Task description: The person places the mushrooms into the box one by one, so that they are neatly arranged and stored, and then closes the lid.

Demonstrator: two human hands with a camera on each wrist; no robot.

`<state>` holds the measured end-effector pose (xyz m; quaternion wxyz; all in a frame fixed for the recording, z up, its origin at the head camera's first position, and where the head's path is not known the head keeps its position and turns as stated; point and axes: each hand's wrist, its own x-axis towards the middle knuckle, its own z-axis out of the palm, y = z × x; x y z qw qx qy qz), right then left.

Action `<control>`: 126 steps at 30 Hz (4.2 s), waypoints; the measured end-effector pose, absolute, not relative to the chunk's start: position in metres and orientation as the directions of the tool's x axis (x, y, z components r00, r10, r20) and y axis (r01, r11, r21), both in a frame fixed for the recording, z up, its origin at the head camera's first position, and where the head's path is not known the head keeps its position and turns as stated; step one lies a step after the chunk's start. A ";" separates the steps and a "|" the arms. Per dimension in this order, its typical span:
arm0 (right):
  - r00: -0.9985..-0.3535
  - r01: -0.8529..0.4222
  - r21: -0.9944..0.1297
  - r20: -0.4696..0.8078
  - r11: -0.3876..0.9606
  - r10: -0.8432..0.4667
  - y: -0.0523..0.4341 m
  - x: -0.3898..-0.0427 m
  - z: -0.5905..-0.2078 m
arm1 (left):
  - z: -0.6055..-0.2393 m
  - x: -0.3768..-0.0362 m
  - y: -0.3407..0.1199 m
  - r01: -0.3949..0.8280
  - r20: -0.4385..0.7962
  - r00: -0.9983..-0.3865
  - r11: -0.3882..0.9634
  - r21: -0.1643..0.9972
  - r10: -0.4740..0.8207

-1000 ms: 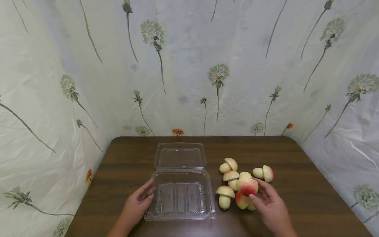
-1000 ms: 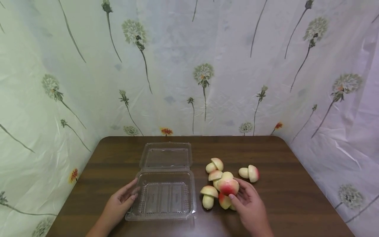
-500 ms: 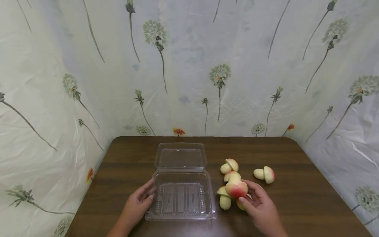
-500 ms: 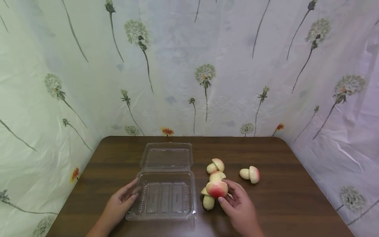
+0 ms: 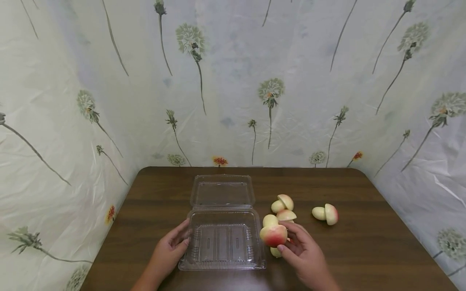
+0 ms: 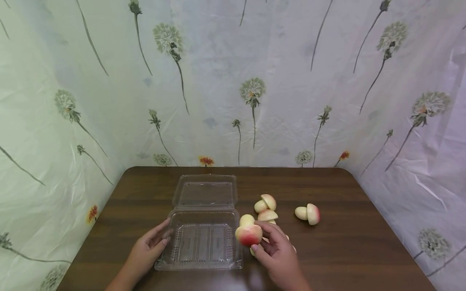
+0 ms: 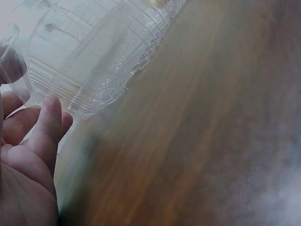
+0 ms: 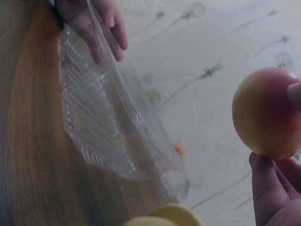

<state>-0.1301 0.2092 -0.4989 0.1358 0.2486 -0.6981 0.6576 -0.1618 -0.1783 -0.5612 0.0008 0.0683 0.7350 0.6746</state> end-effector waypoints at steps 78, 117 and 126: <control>-0.775 -0.512 -0.812 0.295 0.281 -0.559 0.120 -0.157 -0.504 | -0.561 -0.159 -0.180 0.110 0.099 -0.990 0.109 0.988 0.096; -0.753 -0.566 -0.679 0.196 0.467 -0.628 0.092 -0.171 -0.509 | -0.565 -0.161 -0.180 0.113 0.104 -0.988 0.076 0.991 0.114; -0.741 -0.575 -0.664 0.176 0.477 -0.648 0.087 -0.176 -0.510 | -0.564 -0.161 -0.181 0.109 0.101 -0.990 0.087 0.990 0.094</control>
